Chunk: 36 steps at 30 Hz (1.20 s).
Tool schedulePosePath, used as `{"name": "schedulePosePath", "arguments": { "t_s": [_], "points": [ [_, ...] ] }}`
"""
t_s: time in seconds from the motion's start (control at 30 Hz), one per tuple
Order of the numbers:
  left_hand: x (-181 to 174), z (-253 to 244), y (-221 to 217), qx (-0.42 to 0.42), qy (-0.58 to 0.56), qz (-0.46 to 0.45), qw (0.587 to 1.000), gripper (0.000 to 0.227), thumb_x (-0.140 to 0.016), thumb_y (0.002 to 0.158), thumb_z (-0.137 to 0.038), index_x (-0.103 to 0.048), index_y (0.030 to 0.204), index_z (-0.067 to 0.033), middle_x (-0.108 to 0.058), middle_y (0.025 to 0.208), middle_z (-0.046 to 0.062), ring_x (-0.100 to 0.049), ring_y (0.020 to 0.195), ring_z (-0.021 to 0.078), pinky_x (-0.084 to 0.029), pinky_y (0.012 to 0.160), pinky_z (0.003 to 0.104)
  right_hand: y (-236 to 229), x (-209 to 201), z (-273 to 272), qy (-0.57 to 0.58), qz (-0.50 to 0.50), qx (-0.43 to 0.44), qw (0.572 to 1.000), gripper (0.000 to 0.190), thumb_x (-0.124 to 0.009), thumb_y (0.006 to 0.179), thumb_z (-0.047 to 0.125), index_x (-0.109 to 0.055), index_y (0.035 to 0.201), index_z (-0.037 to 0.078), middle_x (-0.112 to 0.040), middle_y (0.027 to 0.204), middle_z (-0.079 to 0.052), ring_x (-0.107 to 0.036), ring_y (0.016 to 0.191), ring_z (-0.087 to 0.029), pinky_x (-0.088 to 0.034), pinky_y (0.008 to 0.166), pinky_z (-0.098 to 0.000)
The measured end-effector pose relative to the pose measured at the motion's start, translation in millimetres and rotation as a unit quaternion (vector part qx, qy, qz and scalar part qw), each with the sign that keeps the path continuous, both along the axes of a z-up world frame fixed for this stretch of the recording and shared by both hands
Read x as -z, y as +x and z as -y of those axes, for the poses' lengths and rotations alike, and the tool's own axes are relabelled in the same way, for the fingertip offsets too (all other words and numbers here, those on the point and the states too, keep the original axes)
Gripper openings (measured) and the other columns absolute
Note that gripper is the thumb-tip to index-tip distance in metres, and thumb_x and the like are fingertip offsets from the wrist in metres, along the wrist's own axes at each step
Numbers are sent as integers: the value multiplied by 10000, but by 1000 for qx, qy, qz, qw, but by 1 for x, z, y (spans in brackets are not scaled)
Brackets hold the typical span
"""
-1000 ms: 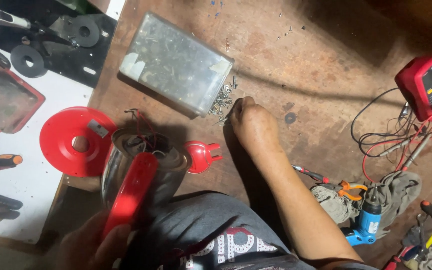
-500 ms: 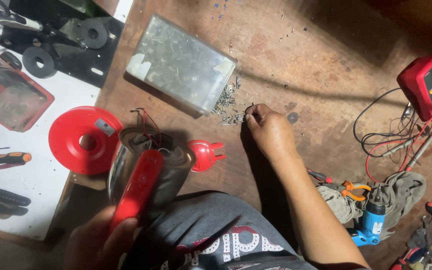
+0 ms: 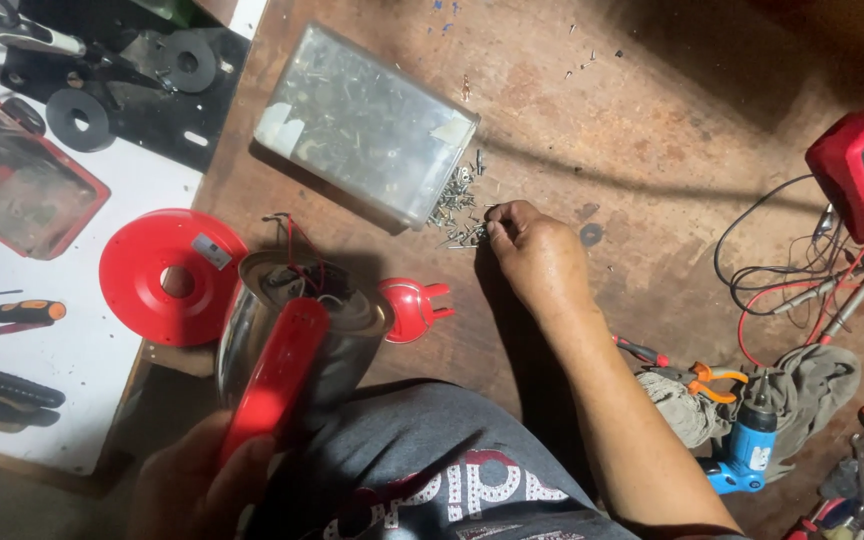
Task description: The person assembles a red electric kettle by attaching the handle to the stainless steel body. They select screws from a container, place them into the handle's mounting holes, and use a blue cordless drill to fasten the handle securely to the kettle.
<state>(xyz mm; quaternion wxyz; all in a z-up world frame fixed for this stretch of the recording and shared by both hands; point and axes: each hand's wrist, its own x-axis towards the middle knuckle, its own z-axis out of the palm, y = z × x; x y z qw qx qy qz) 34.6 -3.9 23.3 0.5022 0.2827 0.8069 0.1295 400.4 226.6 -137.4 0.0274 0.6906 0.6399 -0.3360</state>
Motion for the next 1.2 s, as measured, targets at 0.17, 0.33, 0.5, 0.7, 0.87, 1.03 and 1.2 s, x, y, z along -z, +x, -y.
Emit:
{"name": "schedulePosePath", "arguments": {
  "t_s": [0.17,0.33,0.5,0.7,0.87,1.03,1.2],
  "points": [
    [12,4,-9,40,-60,-30,997,376,-836,907,-490,-990,967,-152,-767,641,52,-696,680,190,-539,680,371,-15,0,-5,15,41,-31,999,181,-761,1087,441,-809,1185,296,-886,999,-73,-822,1004,-417,-605,841,-578],
    [11,5,-9,28,-51,-19,998,356,-849,913,-452,-1016,1017,-155,-798,639,57,-712,681,184,-554,693,358,-31,4,-18,-18,91,-45,995,264,-727,1047,428,-805,1186,218,-869,1054,-210,-809,1028,-518,-632,838,-641],
    [0,-9,-4,89,-41,-26,995,494,-718,968,-540,-787,713,-122,-751,563,19,-686,619,178,-516,654,383,-25,22,-22,6,109,-124,986,329,-694,1062,392,-767,1100,74,-840,983,-256,-797,917,-548,-628,744,-663],
    [13,-8,6,9,-49,6,999,485,-747,925,-580,-957,929,-142,-847,622,77,-839,590,220,-583,662,392,-3,-39,3,-68,-174,54,981,83,-712,1109,187,-726,1028,202,-790,857,43,-689,703,-90,-548,742,-285],
    [-22,-31,21,17,-33,13,999,368,-740,1017,-448,-889,959,-117,-770,664,91,-689,681,214,-511,696,406,32,-37,59,-54,-388,67,918,98,-724,1178,138,-688,1091,111,-817,982,-47,-767,778,-134,-622,785,-274],
    [-52,-35,44,-24,-1,34,999,505,-715,1074,-364,-674,702,-24,-676,580,120,-641,599,256,-524,659,428,55,-52,110,-62,-491,102,863,96,-746,1164,149,-684,1121,89,-830,1035,-101,-774,838,-177,-639,834,-290],
    [-40,-3,64,-200,139,190,951,445,-703,1158,-397,-774,937,-17,-690,628,171,-694,544,262,-582,492,381,81,-24,160,-55,-485,117,865,98,-745,1159,80,-714,1212,3,-855,951,-147,-841,838,-218,-701,848,-375]
  ]
}}
